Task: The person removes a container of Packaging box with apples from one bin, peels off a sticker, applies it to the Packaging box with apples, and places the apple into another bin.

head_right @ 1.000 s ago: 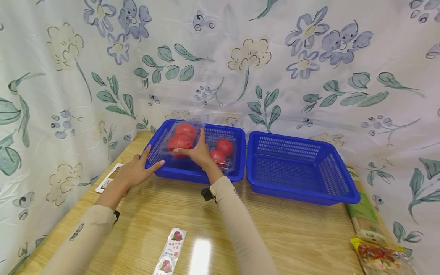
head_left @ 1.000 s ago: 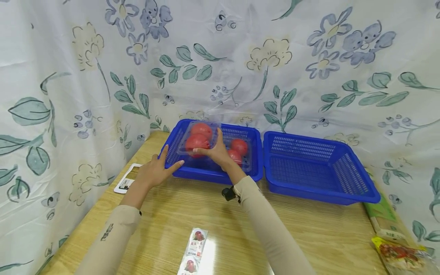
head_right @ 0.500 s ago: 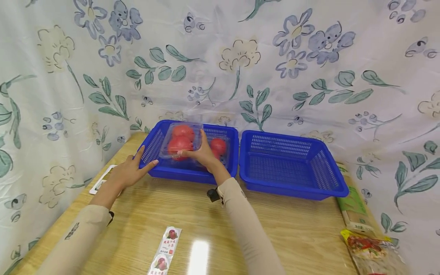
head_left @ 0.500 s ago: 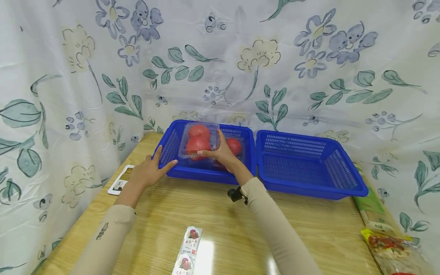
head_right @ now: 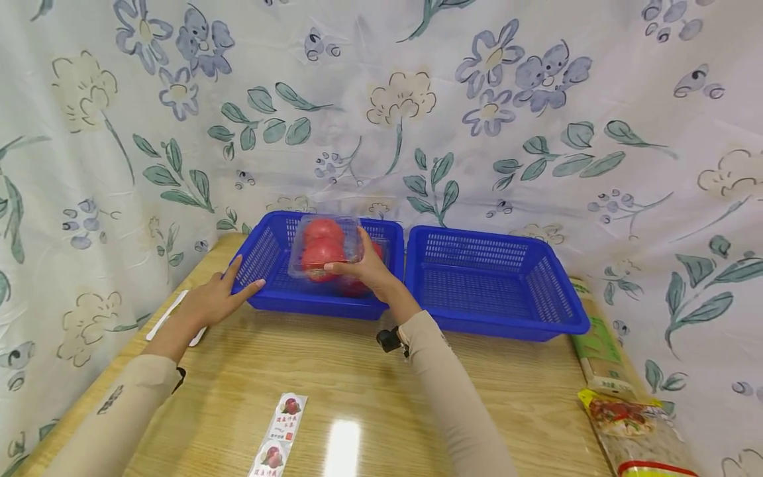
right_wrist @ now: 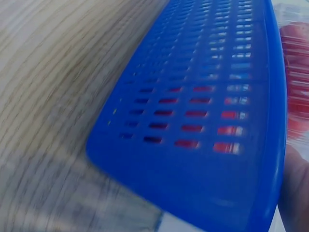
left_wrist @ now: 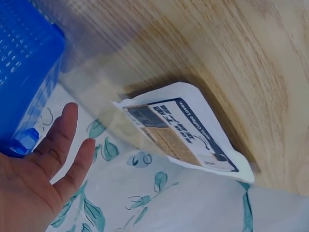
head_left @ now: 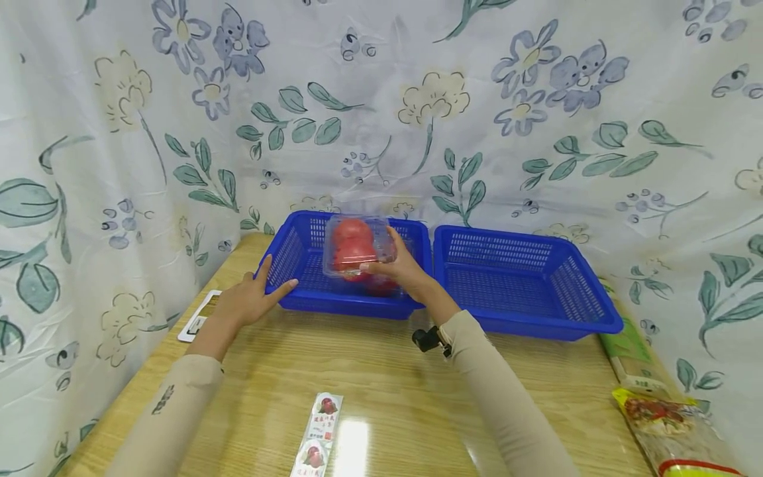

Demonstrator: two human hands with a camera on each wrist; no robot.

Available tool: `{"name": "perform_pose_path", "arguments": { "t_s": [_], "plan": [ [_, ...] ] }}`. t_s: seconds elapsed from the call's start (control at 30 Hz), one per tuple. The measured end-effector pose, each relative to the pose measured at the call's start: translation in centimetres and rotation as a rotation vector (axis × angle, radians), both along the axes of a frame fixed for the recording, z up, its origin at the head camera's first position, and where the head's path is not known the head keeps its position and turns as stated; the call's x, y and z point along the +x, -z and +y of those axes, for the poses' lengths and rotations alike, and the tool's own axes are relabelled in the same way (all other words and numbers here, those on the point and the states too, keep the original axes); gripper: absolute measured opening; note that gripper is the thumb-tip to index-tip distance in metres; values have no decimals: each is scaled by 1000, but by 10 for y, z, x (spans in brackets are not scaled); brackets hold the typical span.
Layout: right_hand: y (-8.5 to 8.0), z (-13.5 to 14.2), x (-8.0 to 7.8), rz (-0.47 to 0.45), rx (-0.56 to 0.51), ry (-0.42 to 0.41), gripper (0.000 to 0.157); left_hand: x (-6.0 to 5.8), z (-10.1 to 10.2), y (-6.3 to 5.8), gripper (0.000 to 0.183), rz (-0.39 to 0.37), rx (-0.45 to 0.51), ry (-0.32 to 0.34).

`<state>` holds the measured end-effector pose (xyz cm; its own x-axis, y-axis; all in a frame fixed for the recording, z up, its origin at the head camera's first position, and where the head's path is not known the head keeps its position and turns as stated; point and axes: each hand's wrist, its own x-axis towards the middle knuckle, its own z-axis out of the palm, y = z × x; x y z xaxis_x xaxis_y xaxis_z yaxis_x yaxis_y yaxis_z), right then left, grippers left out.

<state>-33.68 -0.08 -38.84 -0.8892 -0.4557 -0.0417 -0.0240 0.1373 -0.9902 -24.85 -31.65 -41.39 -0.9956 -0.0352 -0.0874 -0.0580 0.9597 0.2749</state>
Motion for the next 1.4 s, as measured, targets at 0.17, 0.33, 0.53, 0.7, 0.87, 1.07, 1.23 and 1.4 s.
{"name": "perform_pose_path", "arguments": {
  "t_s": [0.17,0.33,0.53,0.7,0.87,1.07,1.23,1.4],
  "plan": [
    [3,10,0,-12,8,-32,106,-1,-4,3,103,-16,11,-6],
    [4,24,0,-23,-18,-85,102,-2,-4,2,102,-15,11,10],
    [0,44,3,-11,-40,-179,96,-2,-1,-1,101,44,-35,42],
    [-5,59,11,-26,-84,-282,99,3,2,-6,95,237,-70,50],
    [-10,70,17,-12,-115,-366,104,7,6,-17,81,445,-26,61],
    [-8,79,23,-25,-143,-413,112,9,16,-28,78,459,16,109],
    [-3,87,31,-34,-172,-488,114,11,26,-33,75,418,122,133],
    [2,98,39,-44,-219,-579,113,17,43,-40,68,297,286,215]
  ]
}}
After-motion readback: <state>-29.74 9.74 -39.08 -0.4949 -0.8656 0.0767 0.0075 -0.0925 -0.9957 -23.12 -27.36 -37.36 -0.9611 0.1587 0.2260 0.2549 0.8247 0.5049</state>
